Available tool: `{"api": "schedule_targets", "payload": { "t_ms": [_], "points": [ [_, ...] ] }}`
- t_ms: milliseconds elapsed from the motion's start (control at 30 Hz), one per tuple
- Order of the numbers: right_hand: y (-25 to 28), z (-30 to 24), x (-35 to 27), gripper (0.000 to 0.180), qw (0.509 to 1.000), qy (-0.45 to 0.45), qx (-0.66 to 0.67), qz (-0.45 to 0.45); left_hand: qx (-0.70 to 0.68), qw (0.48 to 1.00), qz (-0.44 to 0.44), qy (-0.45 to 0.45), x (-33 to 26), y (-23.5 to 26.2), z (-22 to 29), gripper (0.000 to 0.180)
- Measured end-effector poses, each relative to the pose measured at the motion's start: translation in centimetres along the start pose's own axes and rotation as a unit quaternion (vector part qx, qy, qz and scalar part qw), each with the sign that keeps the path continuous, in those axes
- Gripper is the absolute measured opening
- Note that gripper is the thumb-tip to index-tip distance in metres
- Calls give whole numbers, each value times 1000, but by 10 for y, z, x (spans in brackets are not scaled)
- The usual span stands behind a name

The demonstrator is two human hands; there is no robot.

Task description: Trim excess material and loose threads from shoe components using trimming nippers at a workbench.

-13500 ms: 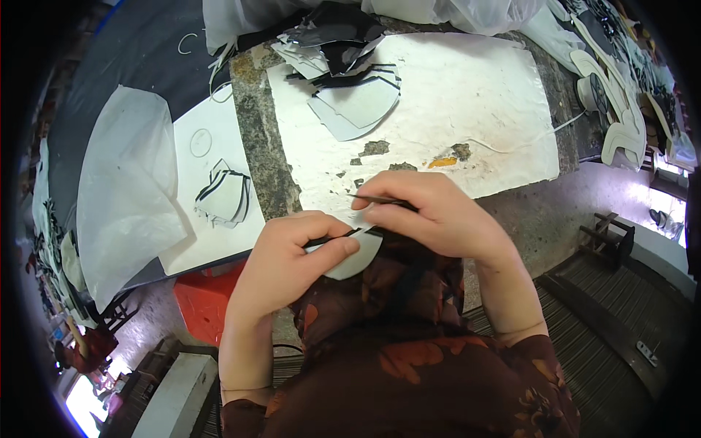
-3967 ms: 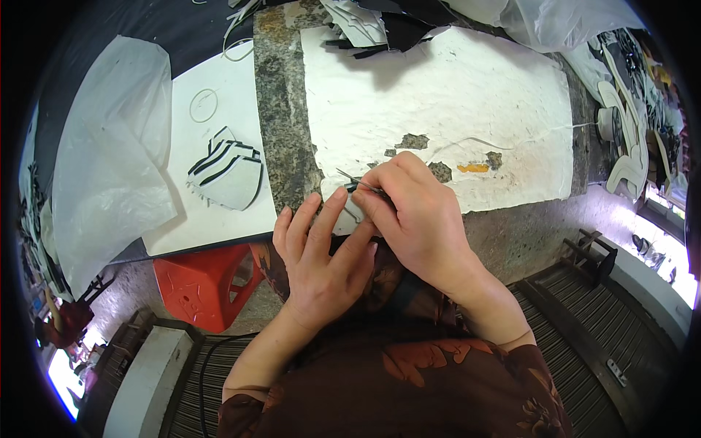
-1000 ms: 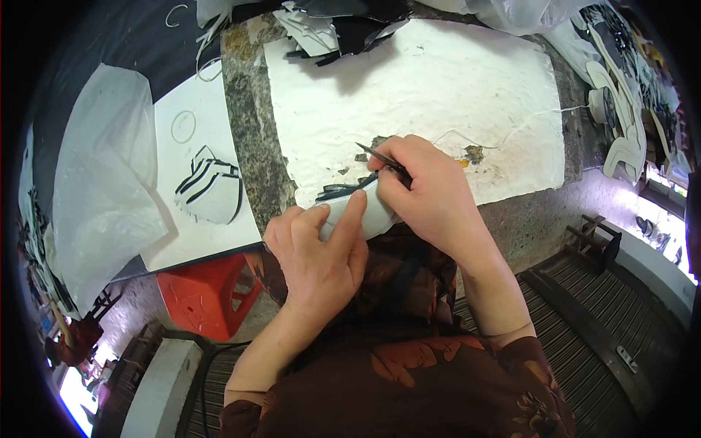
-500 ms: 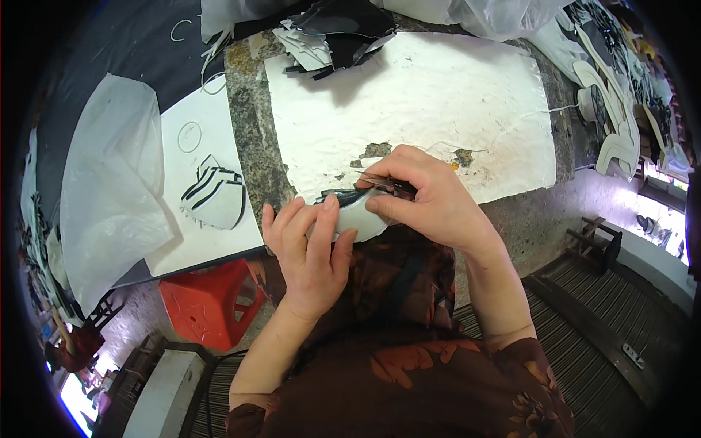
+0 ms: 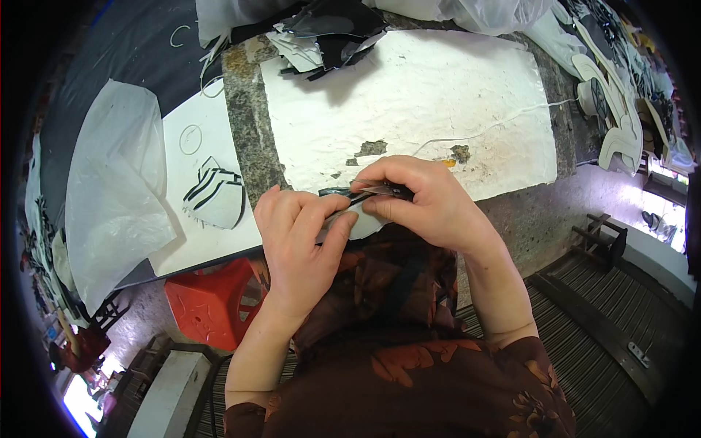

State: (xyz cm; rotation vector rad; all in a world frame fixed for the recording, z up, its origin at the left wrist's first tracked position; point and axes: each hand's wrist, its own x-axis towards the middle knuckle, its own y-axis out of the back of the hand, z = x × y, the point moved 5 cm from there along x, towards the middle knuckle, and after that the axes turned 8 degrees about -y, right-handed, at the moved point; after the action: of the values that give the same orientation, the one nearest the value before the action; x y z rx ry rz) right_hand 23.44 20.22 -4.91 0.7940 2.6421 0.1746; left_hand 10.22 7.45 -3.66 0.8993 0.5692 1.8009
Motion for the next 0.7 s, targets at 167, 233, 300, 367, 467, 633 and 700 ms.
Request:
{"api": "schedule_targets", "payload": {
  "t_ms": [167,233,300,367,467,633,700],
  "points": [
    [0,-2,-4,18,1000,1,5,-5,-28,997,-43,54,5,2,2,22],
    [-1,-3,-5,17,997,-24,65,-20,-91,988,-65,111,14,10,6,21],
    [1,-9,-7,14,991,-65,108,-32,-152,970,-86,167,17,11,3,21],
    [1,-8,-7,13,982,-103,153,-45,-242,942,-144,181,15,11,-3,26],
    [4,-8,-7,15,979,-105,165,-48,-387,856,-159,303,2,13,-10,31],
    [3,-15,-9,16,979,-112,156,-63,-445,825,-137,321,8,15,2,33],
    [0,-16,-9,16,980,-105,159,-62,-426,830,-143,332,8,12,1,32]
  ]
}}
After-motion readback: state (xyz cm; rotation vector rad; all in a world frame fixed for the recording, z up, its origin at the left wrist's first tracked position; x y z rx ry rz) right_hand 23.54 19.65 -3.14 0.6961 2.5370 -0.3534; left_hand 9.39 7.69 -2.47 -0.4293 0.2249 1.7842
